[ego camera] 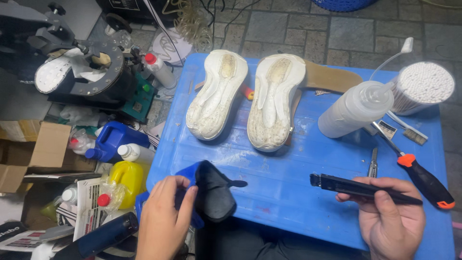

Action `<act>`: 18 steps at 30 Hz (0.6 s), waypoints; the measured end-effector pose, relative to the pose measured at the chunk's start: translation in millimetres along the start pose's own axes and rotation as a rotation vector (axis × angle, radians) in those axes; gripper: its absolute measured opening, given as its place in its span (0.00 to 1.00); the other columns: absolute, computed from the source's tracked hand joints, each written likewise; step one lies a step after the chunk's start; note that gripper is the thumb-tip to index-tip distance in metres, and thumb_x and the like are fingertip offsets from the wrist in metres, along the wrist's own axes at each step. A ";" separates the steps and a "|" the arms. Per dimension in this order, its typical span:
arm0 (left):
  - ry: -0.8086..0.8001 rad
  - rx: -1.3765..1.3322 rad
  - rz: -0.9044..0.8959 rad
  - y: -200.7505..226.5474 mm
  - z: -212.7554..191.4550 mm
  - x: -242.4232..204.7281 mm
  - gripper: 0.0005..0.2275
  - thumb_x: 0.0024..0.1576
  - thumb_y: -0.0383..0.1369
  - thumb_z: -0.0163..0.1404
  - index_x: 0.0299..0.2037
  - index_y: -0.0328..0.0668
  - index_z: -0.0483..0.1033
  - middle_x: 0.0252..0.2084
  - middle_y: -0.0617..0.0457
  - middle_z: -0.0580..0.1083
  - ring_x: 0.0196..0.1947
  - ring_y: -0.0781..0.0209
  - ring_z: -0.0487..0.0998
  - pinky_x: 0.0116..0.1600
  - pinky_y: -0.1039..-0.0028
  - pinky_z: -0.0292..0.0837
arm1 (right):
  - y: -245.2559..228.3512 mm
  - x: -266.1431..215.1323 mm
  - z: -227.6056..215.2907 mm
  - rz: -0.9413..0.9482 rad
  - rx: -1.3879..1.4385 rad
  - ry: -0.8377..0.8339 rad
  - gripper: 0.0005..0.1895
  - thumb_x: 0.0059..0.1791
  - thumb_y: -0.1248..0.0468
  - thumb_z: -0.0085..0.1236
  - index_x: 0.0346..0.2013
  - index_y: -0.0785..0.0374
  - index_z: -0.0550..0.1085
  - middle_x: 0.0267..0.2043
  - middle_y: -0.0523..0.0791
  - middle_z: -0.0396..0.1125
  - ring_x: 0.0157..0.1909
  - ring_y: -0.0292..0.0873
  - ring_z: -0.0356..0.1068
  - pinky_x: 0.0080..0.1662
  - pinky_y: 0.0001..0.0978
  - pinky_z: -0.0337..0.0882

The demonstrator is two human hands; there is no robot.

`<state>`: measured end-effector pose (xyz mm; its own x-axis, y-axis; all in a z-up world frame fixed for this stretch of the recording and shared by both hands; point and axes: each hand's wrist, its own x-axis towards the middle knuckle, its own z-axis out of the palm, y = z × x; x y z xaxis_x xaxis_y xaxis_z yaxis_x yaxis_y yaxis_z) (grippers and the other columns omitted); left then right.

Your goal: The person applies a white liquid adhesive to the bottom of two white shoe insoles using a brush. They then pick up two black shoe sole pieces and apply the same adhesive to their surfaces, spreading it evenly with the brush.

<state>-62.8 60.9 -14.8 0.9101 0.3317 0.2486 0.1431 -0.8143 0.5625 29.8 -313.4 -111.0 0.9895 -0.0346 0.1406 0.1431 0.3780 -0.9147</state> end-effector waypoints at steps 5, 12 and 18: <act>-0.085 -0.501 -0.203 32.5 -0.3 0.0 0.07 0.63 0.33 0.51 0.42 0.36 0.73 0.29 0.55 0.75 0.25 0.70 0.72 0.32 0.78 0.68 | -29.7 -5.2 16.3 -0.144 0.259 -0.180 0.06 0.62 0.71 0.47 0.52 0.74 0.66 0.44 0.70 0.70 0.44 0.64 0.76 0.51 0.61 0.78; -0.380 -1.335 -0.282 50.3 51.8 22.4 0.10 0.68 0.33 0.42 0.51 0.35 0.72 0.41 0.50 0.74 0.38 0.72 0.71 0.46 0.81 0.68 | -22.0 -23.2 45.2 -0.203 0.201 -0.142 0.10 0.59 0.70 0.53 0.54 0.74 0.69 0.43 0.68 0.71 0.43 0.62 0.77 0.50 0.63 0.78; -0.665 -1.670 -0.175 48.9 84.3 17.6 0.08 0.70 0.35 0.41 0.47 0.37 0.65 0.67 0.41 0.69 0.55 0.62 0.73 0.60 0.74 0.68 | 12.4 -21.2 38.9 -0.213 0.118 -0.160 0.09 0.59 0.71 0.53 0.51 0.75 0.71 0.48 0.68 0.71 0.50 0.62 0.76 0.57 0.60 0.76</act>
<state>-7.0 -13.3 -49.4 0.9763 -0.2158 0.0177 0.1257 0.6315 0.7651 9.9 -272.0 -110.6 0.9202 0.0185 0.3911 0.3343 0.4830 -0.8093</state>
